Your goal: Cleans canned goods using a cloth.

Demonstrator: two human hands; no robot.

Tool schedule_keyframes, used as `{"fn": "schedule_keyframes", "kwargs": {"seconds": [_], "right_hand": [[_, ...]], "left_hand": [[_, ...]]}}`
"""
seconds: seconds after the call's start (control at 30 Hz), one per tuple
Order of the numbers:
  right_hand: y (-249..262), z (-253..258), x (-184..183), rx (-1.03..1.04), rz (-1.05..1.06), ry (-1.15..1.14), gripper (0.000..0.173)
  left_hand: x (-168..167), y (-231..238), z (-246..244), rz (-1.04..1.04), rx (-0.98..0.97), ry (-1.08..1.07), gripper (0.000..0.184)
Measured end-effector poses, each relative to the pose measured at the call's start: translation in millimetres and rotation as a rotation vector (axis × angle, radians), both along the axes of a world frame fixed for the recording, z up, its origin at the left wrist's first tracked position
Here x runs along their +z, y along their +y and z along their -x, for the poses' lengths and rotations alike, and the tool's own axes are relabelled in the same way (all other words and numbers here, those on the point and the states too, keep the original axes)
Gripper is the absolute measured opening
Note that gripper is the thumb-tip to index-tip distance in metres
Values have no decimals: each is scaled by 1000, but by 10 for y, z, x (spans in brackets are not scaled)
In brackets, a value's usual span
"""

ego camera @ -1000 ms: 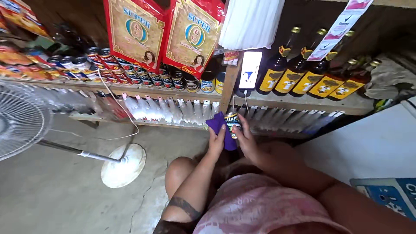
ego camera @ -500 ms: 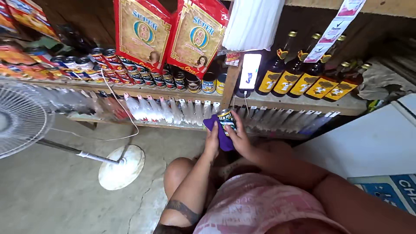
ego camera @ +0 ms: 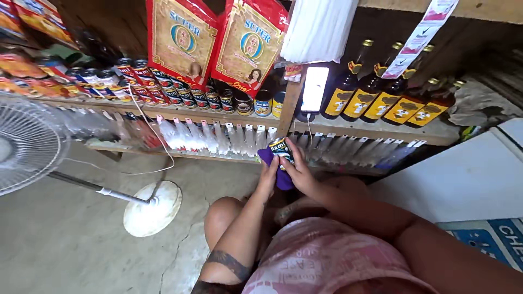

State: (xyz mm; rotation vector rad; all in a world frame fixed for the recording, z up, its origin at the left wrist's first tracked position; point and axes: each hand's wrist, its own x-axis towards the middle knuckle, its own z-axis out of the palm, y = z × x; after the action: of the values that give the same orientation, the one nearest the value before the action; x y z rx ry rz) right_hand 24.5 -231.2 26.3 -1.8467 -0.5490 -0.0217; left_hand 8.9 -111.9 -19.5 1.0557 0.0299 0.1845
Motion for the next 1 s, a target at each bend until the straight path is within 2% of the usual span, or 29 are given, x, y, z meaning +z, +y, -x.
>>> {"fn": "schedule_keyframes", "kwargs": {"seconds": [0.07, 0.17, 0.3, 0.33, 0.5, 0.6, 0.77, 0.83, 0.87, 0.93, 1.0], "right_hand": [[-40, 73, -30, 49, -4, -50, 57], [-144, 105, -27, 113, 14, -79, 58], [-239, 117, 30, 172, 106, -105, 62], [-254, 121, 45, 181, 145, -99, 64], [-331, 20, 188, 254, 322, -90, 66], [-361, -1, 297, 288, 454, -165, 69], [-443, -126, 707, 382, 738, -148, 68], [-529, -129, 953, 353, 677, -264, 58], [-574, -102, 1108, 329, 603, -397, 52], [-650, -20, 1537, 318, 440, -686, 46], [-708, 104, 2038, 404, 248, -840, 42]], "left_hand": [[9, 16, 14, 48, -26, 39, 90], [41, 18, 45, 77, -81, 64, 94], [43, 24, 57, 82, -101, 78, 120], [44, 24, 54, 81, -100, 84, 121], [28, 14, 22, 102, -39, 98, 87], [42, 9, 34, 128, -24, 79, 84], [77, 31, 44, 126, -11, 82, 70], [84, 52, 61, 109, 9, 101, 63], [85, 69, 65, 105, 21, 108, 59], [68, 106, 55, 117, 43, 105, 57], [50, 123, 52, 131, 49, 92, 59]]}}
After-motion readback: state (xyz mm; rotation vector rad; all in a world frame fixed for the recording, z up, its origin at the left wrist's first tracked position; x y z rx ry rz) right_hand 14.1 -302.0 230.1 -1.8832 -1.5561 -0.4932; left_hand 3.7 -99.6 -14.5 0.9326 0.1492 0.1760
